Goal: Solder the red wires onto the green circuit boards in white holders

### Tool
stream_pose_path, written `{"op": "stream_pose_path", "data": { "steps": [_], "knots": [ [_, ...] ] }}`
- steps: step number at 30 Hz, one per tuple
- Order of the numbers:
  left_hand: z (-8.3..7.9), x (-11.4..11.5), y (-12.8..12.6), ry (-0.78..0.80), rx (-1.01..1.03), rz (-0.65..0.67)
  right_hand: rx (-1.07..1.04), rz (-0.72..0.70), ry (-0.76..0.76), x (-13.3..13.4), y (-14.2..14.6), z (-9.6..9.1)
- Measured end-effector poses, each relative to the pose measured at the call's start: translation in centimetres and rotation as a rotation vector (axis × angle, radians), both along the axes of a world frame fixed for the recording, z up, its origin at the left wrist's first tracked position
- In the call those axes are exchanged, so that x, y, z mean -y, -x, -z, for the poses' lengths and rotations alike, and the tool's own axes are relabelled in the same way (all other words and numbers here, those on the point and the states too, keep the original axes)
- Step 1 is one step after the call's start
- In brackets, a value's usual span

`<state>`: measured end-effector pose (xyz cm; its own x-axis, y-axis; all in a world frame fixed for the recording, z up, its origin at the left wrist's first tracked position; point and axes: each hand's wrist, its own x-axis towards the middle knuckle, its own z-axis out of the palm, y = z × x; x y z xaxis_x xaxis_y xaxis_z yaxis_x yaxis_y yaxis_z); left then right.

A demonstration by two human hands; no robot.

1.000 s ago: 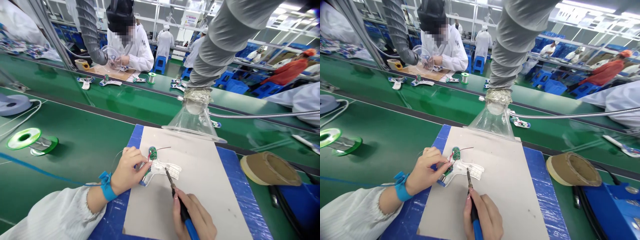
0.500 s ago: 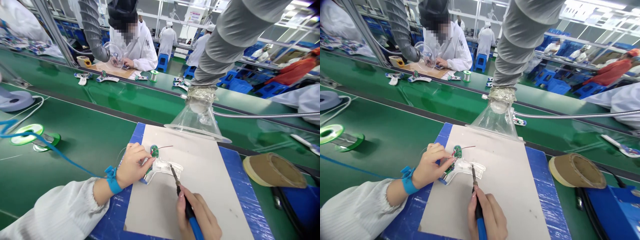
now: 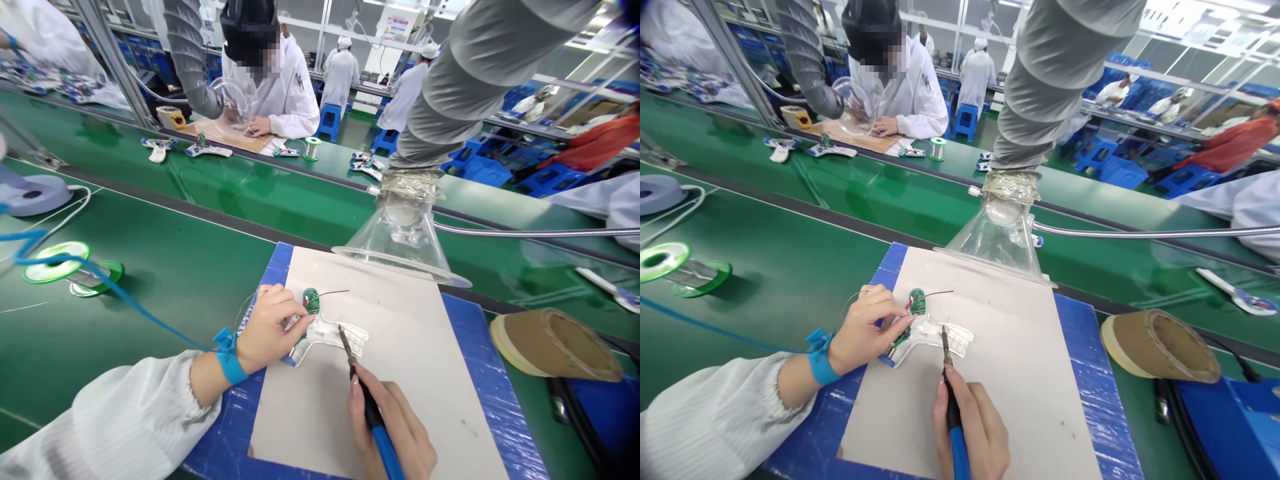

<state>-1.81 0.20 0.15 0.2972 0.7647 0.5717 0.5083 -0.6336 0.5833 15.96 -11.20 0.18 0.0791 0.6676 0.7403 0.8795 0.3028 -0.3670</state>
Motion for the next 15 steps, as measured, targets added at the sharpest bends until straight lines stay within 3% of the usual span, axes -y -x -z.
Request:
{"op": "stream_pose_path", "data": {
  "steps": [8,15],
  "knots": [
    [0.29,-0.03,-0.14,-0.039,-0.023,0.002,-0.013,-0.026,-0.009,-0.08,0.24,-0.11],
    [0.14,-0.33,0.60,0.009,0.092,-0.078,-0.055,0.061,-0.020,-0.11,-0.15,0.07]
  ]
}}
